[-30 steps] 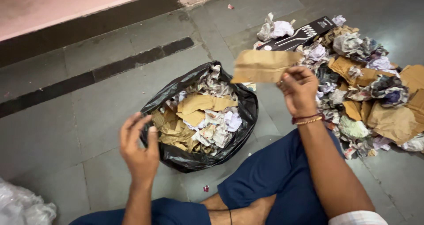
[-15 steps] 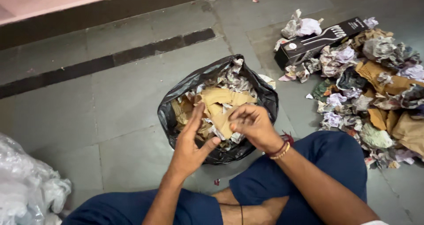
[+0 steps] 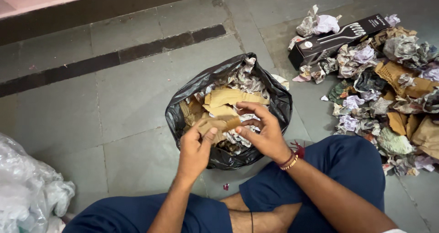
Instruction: The person sits on the floor and sorts through a pile of paper and cardboard waste, picking up individual pieces and placing them into a black plastic bag. The person handles crumpled paper and cardboard pieces one at a time, transferring them from a pile on the floor into the bag.
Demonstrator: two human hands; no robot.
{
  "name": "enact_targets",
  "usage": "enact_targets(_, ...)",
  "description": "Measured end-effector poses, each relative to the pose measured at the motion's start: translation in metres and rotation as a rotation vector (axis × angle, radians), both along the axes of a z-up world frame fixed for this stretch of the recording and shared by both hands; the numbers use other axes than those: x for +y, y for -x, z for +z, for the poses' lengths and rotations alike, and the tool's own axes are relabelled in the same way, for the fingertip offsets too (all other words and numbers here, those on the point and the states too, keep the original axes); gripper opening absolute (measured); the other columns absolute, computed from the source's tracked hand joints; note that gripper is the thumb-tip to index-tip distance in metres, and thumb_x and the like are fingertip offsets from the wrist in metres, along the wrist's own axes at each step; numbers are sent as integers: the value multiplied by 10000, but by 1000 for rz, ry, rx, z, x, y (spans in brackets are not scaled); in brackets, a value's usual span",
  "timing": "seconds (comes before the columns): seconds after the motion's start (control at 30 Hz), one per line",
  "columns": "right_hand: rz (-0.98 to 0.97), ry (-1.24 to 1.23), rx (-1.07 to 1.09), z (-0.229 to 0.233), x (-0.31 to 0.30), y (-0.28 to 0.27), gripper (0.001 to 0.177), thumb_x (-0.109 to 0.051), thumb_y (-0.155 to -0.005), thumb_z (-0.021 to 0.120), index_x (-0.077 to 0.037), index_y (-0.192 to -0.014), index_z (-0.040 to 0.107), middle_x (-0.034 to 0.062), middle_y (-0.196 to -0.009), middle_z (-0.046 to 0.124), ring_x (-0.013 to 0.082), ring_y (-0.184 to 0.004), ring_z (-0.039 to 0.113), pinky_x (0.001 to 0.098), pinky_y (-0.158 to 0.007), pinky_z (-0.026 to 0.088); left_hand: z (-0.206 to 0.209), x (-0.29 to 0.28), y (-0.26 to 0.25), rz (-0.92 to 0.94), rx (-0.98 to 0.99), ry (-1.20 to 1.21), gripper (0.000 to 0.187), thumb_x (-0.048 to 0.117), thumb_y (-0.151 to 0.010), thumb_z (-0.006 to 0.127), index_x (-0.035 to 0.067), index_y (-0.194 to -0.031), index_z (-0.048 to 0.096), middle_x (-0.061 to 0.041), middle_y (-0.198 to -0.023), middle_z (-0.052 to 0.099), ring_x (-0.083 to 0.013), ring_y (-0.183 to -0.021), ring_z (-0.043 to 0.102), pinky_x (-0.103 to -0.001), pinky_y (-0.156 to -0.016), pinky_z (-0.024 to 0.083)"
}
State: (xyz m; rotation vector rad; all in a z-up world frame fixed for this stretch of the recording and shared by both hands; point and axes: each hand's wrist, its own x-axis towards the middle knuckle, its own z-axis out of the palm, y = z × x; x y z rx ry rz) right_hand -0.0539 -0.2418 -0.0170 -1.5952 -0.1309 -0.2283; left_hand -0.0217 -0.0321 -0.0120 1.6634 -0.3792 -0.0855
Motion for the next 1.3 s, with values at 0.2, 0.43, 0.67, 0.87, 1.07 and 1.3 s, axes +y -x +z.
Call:
enact_targets(0.2,-5,377,125,-17,6,11,356,-69,-955,746,-59,-1309,712,136,-1165,791,205,-1042,785,312,-919,621,-2,-10,8,82,-55,-188,270,139,-963,684,-4,-1192,681,-157,-928,778,-163,-809,760,-306,-718,573)
enact_targets(0.43,89,623,-288,15,58,43,610,81,-897,557,149,-1481,395,318,-1545,424,487,-1473,397,509,-1224,324,-27,-7,7,224,-42,-21,250,36,-997,556,0,-1211,680,-144,-1103,773,-198,-1014,748,-313,-894,567)
enact_targets(0.67,59,963,-405,15,48,28,574,-110,-934,596,74,-1462,464,259,-1560,423,447,-1477,388,575,-1213,288,-37,-14,10,-64,511,781,442,226,-1060,414,10,-1434,506,-169,-1397,648,-220,-1266,650,-334,-1039,539)
enact_targets(0.87,86,946,-398,11,46,24,583,-116,-913,623,56,-1451,477,247,-1566,415,450,-1477,368,546,-1195,305,-30,-14,13,-84,512,564,530,283,-1042,513,30,-1502,438,-138,-1430,599,-179,-1222,607,-303,-907,514)
enact_targets(1.07,5,469,-253,7,30,27,398,-63,-934,720,-14,-1324,657,191,-1365,674,336,-1282,670,389,-1068,535,-43,-12,8,-44,390,560,373,240,-1061,579,-28,-1305,664,-138,-1232,701,-197,-1119,663,-316,-969,544)
enact_targets(1.3,-1,354,-107,0,17,19,342,-78,-819,804,11,-1139,720,145,-1079,769,251,-981,766,332,-872,584,-18,-11,13,43,-76,88,262,169,-969,701,-32,-1124,765,-98,-1038,713,-163,-972,672,-278,-897,520)
